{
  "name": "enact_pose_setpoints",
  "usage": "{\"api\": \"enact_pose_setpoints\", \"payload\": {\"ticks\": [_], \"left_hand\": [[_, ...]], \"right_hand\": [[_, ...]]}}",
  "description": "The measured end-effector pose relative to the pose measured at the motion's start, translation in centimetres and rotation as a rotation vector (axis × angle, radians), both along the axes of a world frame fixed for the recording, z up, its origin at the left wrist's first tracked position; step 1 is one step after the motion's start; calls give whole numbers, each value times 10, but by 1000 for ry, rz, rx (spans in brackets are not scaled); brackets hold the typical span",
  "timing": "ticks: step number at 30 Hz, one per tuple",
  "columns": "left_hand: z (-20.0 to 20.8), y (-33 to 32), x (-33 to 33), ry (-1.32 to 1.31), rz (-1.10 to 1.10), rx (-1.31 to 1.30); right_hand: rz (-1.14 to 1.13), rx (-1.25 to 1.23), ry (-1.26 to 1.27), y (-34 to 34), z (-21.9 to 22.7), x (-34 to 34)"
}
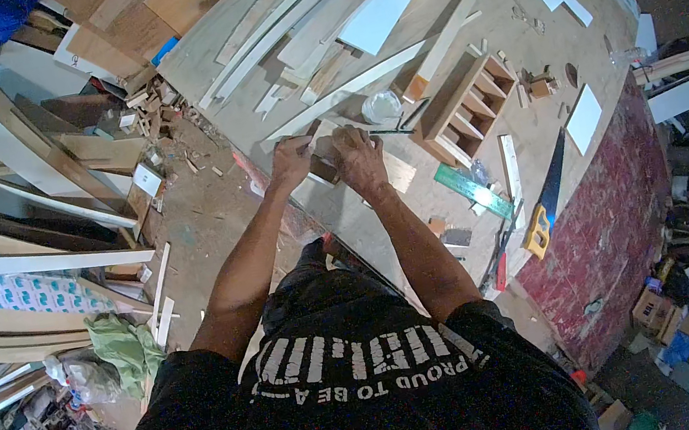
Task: Assembling a small wooden storage unit or box with internal dividers.
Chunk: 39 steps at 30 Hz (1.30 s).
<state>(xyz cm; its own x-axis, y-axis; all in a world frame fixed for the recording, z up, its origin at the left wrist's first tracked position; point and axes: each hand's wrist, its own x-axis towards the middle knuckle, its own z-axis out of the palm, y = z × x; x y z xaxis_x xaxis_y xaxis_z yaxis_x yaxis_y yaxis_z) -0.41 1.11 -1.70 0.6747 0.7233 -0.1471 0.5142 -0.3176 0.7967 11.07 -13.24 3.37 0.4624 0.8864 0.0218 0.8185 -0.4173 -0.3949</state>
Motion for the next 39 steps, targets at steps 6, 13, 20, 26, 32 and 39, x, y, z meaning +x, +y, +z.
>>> {"api": "enact_pose_setpoints", "payload": {"ticks": [6,13,20,26,32,39], "left_hand": [[-9,0,-1,-29,5,4],[-14,0,1,9,25,-40],[-2,-1,-1,-31,7,40],[6,-3,-1,21,22,42],[5,-5,2,-32,-12,60],[-11,-1,-3,-26,20,47]], "right_hand": [[-2,-15,18,2,1,0],[15,-21,-26,2,0,2],[17,-30,-1,2,4,2],[21,-4,-5,2,4,2],[41,-19,13,-17,6,11],[58,-150,101,-28,21,15]]}}
